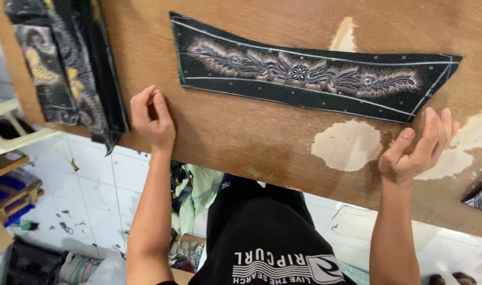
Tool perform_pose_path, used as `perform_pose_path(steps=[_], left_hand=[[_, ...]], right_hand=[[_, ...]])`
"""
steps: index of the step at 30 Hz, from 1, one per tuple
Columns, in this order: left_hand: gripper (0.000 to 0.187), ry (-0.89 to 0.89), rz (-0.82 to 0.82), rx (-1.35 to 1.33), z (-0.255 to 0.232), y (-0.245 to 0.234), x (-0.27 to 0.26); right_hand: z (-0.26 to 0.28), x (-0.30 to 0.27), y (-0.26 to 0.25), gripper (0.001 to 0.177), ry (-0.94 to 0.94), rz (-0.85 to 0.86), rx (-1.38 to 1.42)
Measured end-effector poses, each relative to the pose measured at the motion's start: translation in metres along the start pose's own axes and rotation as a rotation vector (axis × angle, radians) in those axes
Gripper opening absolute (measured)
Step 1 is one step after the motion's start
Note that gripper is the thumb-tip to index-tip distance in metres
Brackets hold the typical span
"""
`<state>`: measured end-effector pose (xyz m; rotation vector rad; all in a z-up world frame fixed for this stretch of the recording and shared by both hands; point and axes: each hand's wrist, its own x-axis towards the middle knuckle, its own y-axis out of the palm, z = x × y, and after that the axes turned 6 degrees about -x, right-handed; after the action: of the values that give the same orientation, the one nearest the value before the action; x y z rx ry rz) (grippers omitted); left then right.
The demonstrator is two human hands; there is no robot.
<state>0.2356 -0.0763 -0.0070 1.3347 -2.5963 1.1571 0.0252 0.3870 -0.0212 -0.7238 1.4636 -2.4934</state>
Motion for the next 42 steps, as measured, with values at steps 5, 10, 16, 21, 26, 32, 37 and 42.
perform_pose_path(steps=[5,10,16,21,26,32,37,42], left_hand=[[0.026,-0.258,0.104,-0.348,-0.043,0.024,-0.045],[0.065,-0.207,0.513,-0.827,-0.144,0.071,-0.107],[0.081,-0.324,1.100,-1.074,-0.204,0.057,-0.110],[0.074,-0.037,0.861,-1.111,-0.207,0.072,-0.109],[0.067,-0.124,1.034,-1.091,-0.214,0.058,-0.122],[0.061,-0.020,0.932,-0.977,-0.211,0.057,-0.128],[0.061,-0.013,0.924,-1.097,-0.213,0.062,-0.142],[0.062,-0.071,1.012,-1.074,-0.211,0.052,-0.130]], right_hand=[[0.038,-0.020,-0.005,0.044,0.107,0.055,0.026],[0.160,-0.162,0.012,0.061,0.247,0.584,0.538],[0.122,-0.322,0.012,0.060,0.930,0.853,0.431],[0.154,-0.316,-0.014,0.060,1.001,0.715,0.632],[0.165,-0.216,-0.039,0.059,0.838,0.428,0.926],[0.200,-0.113,-0.055,0.059,0.774,0.384,1.036],[0.205,-0.130,-0.054,0.059,0.764,0.395,1.049],[0.199,-0.140,-0.053,0.060,0.767,0.346,1.059]])
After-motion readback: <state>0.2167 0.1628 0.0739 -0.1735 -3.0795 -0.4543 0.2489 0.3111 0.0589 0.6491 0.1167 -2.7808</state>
